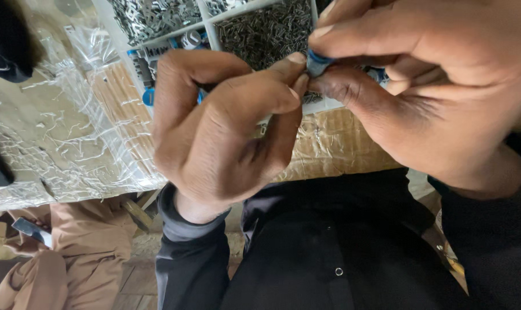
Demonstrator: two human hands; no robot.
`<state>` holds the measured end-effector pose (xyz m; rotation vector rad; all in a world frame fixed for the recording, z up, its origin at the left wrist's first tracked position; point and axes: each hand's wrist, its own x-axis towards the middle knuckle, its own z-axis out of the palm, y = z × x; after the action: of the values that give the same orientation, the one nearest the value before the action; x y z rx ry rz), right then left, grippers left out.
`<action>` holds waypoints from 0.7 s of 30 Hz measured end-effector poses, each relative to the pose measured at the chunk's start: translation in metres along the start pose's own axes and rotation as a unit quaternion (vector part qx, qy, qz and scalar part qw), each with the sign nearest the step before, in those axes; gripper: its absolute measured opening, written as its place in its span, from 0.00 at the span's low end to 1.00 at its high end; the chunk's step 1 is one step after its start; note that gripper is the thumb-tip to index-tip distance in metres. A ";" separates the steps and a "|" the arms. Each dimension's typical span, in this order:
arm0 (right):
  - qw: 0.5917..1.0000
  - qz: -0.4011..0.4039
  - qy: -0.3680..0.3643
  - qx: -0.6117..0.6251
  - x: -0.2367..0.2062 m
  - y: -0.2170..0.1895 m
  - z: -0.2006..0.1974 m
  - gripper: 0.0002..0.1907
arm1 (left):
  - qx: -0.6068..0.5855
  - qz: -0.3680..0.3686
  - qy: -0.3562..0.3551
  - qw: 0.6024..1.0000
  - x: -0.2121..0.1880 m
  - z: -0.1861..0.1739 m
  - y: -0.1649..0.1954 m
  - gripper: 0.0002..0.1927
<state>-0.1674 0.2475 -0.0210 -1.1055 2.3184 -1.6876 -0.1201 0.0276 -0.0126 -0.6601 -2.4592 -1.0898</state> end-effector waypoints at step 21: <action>0.891 0.210 0.302 0.265 -0.145 -0.050 -0.019 0.17 | 0.078 0.157 -0.275 0.945 0.096 0.011 0.065 0.06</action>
<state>-0.0433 0.3399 -0.0201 0.0388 1.9070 -2.4615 -0.1648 0.0996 0.0674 -1.4015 -2.7065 -0.6362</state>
